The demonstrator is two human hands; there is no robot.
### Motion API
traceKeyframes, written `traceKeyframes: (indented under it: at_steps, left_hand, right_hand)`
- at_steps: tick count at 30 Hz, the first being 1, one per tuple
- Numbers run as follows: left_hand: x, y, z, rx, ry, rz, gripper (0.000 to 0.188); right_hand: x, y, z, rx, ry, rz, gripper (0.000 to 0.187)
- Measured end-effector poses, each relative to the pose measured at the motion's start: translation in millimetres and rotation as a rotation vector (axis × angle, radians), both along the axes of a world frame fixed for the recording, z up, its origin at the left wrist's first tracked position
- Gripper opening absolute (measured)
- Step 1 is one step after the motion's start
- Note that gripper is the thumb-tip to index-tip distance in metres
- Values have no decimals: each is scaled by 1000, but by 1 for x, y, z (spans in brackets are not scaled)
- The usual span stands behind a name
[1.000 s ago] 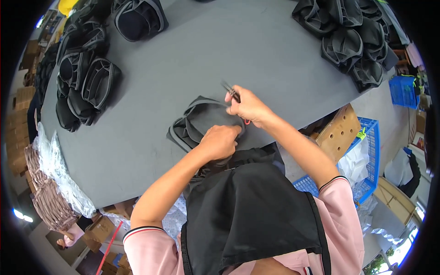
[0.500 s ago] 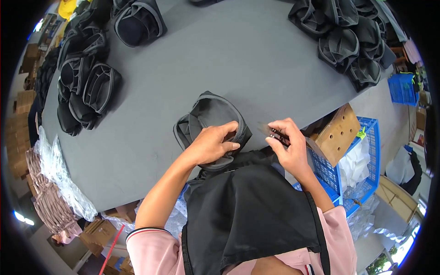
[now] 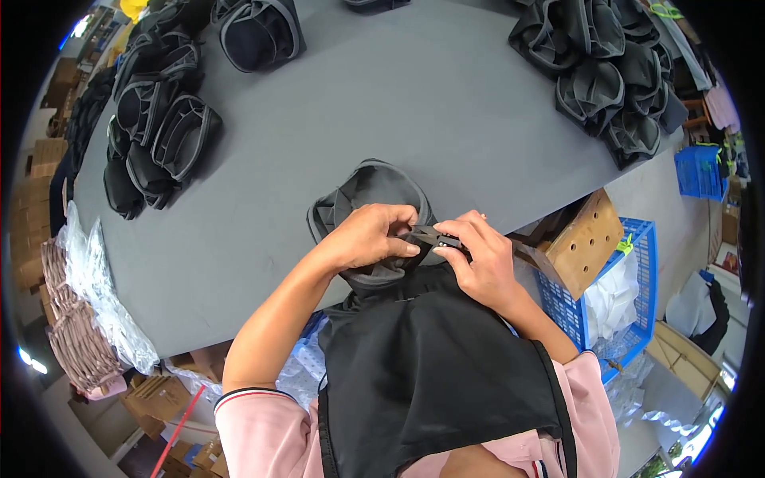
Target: Inspecting and trimming loose threads from black soft-shell storage cases at a manufacturing table.
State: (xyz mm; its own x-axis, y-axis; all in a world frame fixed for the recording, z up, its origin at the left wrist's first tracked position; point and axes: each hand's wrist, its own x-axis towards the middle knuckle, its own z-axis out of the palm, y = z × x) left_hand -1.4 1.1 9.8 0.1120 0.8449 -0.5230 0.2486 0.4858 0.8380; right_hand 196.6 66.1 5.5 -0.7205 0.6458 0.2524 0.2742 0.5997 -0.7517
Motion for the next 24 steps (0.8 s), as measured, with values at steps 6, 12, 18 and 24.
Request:
traceKeyframes:
  at_steps: [6, 12, 18, 24]
  left_hand:
    - [-6, 4, 8, -57, -327, 121, 22]
    - [11, 4, 2, -67, -304, 168, 13]
    - [40, 11, 9, -116, -271, 188, 17]
    - [54, 19, 2, -28, -332, 291, 19]
  right_hand:
    - [8, 5, 13, 133, 30, 51, 20]
    - [7, 19, 37, 48, -3, 10, 22]
    - [-1, 70, 12, -604, -175, 223, 26]
    - [-4, 85, 29, -339, -368, 378, 19]
